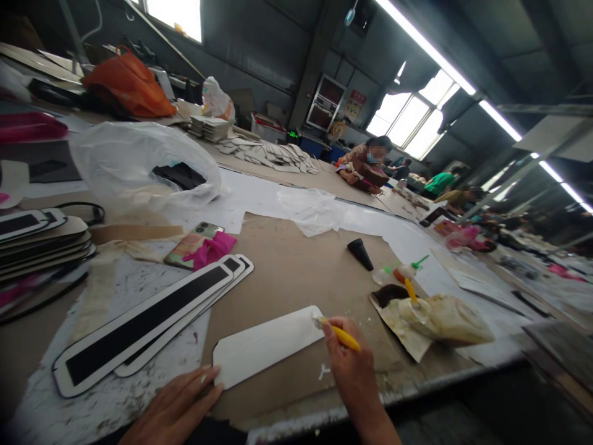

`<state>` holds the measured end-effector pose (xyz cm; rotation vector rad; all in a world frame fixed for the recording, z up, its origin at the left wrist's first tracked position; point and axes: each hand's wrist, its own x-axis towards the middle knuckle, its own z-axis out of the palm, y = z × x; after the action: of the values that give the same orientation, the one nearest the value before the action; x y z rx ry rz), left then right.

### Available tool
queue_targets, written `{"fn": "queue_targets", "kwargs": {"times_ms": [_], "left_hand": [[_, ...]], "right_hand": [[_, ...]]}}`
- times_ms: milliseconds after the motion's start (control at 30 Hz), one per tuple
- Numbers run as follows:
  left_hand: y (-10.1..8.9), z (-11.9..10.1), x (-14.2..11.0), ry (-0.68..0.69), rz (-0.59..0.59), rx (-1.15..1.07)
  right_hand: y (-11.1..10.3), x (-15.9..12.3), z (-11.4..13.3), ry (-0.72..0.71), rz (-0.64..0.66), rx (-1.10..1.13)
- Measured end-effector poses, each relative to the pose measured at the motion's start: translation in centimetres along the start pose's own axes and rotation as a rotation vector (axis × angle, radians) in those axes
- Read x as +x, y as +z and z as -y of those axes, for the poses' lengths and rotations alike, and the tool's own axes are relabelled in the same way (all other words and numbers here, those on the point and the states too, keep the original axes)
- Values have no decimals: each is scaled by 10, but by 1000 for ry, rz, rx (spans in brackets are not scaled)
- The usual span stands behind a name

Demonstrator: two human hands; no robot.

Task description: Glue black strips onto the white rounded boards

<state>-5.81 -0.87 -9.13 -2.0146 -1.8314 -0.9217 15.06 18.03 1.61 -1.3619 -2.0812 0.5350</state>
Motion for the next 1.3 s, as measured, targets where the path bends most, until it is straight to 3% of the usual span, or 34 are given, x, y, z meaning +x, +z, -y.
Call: {"fn": "queue_targets", "kwargs": {"times_ms": [100,167,300,400,533,633,833,967,1067,1133,1233,1300], "left_hand": [[6,0,-2,-9,-67,10],[7,1,-4,-2,-81,14],[0,0,-3,-2,7,38],[-9,-2,0,4,80,68],[-15,-3,4,47,133,74],[-15,-5,5,-1,150,60],[-15,-9,6,-49,92,2],[-17,-9,9,-60,78,0],[-15,-9,7,-59,65,24],[-11,-7,4,-59,61,34],[-7,-4,-1,-46,60,13],[-4,-1,-4,-29,55,-10]], "right_hand": [[4,2,-9,-150,-7,-44],[17,-7,0,-168,47,5],[51,-31,39,-53,265,278],[63,-38,59,99,383,526],[53,-27,55,154,252,408],[43,-23,52,148,147,310],[60,-31,51,135,334,438],[41,-8,19,75,160,190],[21,2,13,112,56,81],[20,-4,23,132,93,169],[37,-19,38,154,253,396],[45,-19,34,124,305,414]]}}
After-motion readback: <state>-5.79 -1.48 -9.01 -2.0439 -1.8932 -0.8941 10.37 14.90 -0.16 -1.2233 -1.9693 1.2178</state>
